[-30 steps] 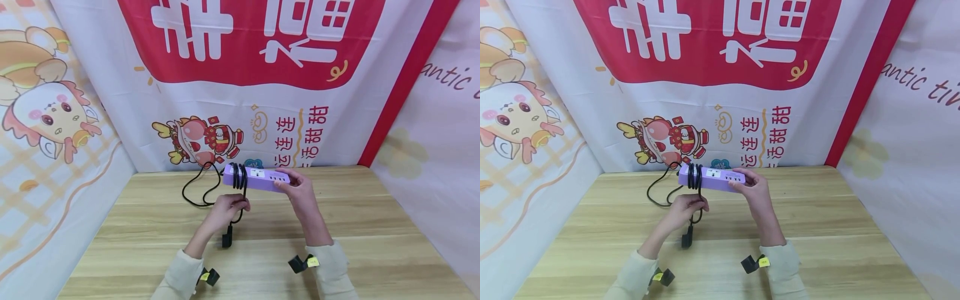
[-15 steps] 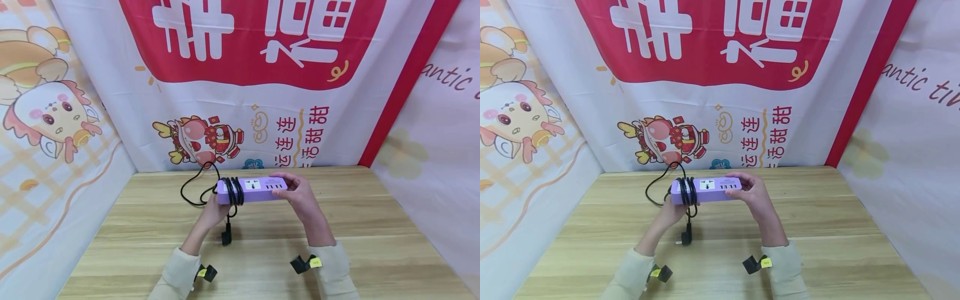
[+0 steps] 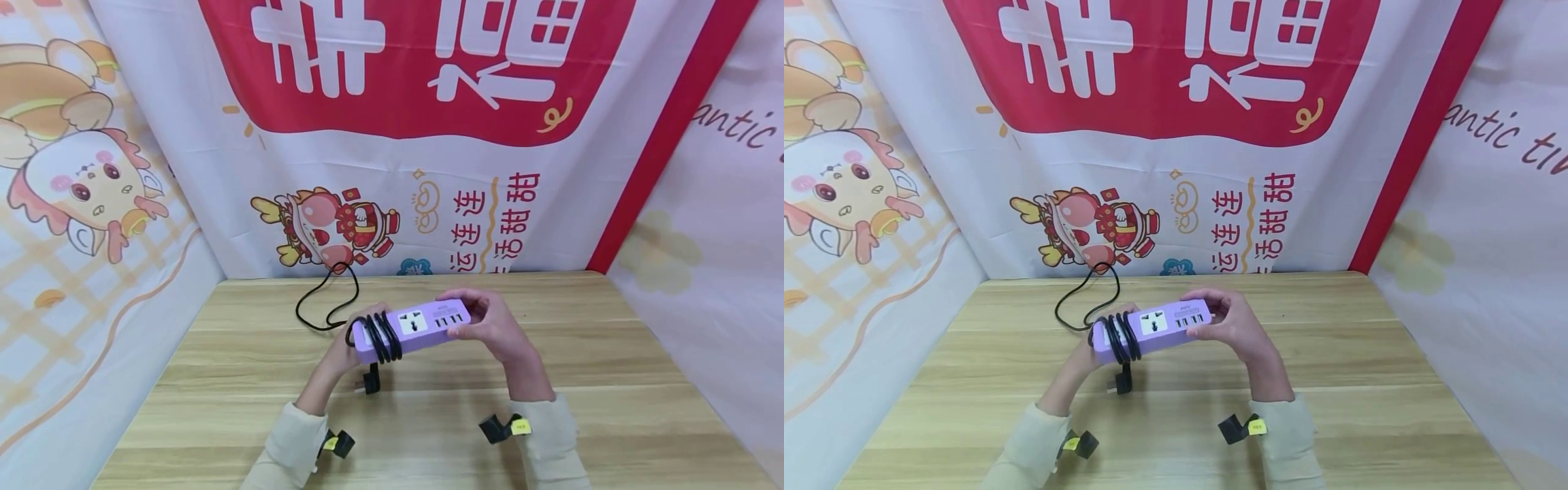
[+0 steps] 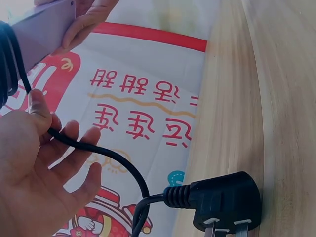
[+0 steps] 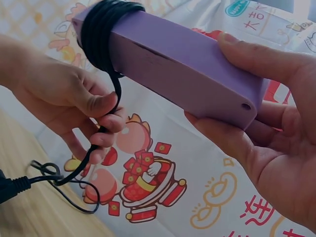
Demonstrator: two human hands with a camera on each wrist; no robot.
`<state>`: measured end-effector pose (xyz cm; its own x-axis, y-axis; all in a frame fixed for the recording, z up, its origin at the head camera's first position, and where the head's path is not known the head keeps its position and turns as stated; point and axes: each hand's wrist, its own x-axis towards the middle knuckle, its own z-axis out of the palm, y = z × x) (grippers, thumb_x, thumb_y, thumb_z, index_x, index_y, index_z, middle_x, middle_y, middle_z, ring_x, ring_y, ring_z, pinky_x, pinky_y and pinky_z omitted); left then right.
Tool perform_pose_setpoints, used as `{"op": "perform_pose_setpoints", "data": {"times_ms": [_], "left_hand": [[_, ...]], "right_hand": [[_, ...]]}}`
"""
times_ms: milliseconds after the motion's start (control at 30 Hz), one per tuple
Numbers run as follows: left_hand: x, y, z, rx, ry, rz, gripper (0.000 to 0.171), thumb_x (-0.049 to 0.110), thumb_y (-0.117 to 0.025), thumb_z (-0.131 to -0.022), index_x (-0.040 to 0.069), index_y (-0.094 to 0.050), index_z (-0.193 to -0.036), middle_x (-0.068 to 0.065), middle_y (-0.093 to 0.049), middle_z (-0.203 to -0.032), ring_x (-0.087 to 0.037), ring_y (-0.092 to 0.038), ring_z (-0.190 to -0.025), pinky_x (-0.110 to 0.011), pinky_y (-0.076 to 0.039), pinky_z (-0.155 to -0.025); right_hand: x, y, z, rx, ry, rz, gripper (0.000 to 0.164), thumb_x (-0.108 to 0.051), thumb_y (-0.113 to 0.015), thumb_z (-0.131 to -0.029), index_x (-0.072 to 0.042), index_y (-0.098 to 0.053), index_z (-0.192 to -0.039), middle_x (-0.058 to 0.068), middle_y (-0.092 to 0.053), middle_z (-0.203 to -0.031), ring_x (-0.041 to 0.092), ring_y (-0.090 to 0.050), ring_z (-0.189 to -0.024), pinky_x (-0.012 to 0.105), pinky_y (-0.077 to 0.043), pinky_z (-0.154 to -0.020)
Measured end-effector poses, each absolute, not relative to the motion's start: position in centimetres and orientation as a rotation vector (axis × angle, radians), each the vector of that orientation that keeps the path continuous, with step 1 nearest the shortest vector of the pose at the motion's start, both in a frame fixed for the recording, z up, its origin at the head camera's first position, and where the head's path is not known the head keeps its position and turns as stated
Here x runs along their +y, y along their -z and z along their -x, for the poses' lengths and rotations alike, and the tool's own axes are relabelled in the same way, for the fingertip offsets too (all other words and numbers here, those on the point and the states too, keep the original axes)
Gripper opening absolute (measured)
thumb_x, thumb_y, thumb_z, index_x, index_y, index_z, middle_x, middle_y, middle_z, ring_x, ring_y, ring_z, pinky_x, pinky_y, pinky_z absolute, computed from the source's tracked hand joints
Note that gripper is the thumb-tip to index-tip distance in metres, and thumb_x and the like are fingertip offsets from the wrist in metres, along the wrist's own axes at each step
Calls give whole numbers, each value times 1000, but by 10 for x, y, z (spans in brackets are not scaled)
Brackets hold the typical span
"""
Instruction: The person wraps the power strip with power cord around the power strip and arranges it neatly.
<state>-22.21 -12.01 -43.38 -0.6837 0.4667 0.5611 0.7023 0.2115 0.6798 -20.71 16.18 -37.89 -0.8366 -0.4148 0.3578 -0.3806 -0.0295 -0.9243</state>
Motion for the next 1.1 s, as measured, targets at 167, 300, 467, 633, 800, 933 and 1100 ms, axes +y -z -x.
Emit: {"op": "perform_pose_setpoints", "data": {"times_ms": [167, 300, 467, 633, 800, 933, 1100], "left_hand": [[-114, 425, 226, -2476, 1387, 1050, 5, 7, -58, -91, 10, -60, -95, -3, -64, -92, -12, -58, -89, -26, -49, -83], [-116, 425, 228, -2524, 1236, 1066, 9, 1, -60, -95, 10, -62, -95, -2, -66, -94, -14, -61, -91, -31, -52, -85], [-121, 425, 229, -2522, 1190, 1041, 14, -2, -66, -91, 12, -64, -94, 0, -67, -97, -14, -63, -94, -38, -55, -87], [-125, 423, 230, -2511, 1185, 994, 18, -3, -68, -89, 15, -67, -90, 3, -68, -94, -12, -63, -92, -42, -57, -85], [-128, 423, 229, -2519, 1160, 967, 15, 0, -71, -88, 15, -69, -89, 4, -70, -93, -10, -64, -90, -37, -56, -85], [-127, 422, 229, -2515, 1116, 956, 13, 2, -73, -87, 14, -71, -89, 4, -70, -91, -9, -64, -87, -34, -56, -83], [-123, 420, 227, -2509, 1088, 891, 12, 2, -75, -85, 13, -72, -88, 4, -70, -88, -8, -64, -84, -32, -57, -80]], "right_hand": [[166, 377, 206, 2139, 1955, 1111, 48, 6, -79, -73, 7, -64, -119, 5, -69, -115, 18, -64, -92, 26, -57, -74], [168, 377, 204, 2144, 1860, 1203, 50, 6, -82, -72, 2, -66, -119, 13, -69, -116, 19, -65, -91, 28, -57, -75], [171, 377, 204, 2239, 1754, 1187, 50, 1, -83, -75, -3, -66, -121, 17, -67, -117, 18, -64, -93, 29, -57, -78], [172, 378, 205, 2318, 1660, 1164, 52, -4, -84, -76, -4, -66, -124, 16, -67, -121, 20, -64, -96, 30, -57, -80], [170, 379, 207, 2362, 1571, 1117, 52, -10, -85, -76, -7, -66, -125, 10, -68, -121, 22, -64, -97, 31, -57, -83], [168, 380, 207, 2396, 1525, 1059, 52, -13, -87, -75, -10, -68, -123, 7, -69, -118, 23, -65, -97, 31, -57, -84], [163, 382, 208, 2451, 1467, 1022, 52, -17, -89, -74, -13, -68, -122, 5, -70, -118, 22, -65, -97, 30, -57, -85]]}}
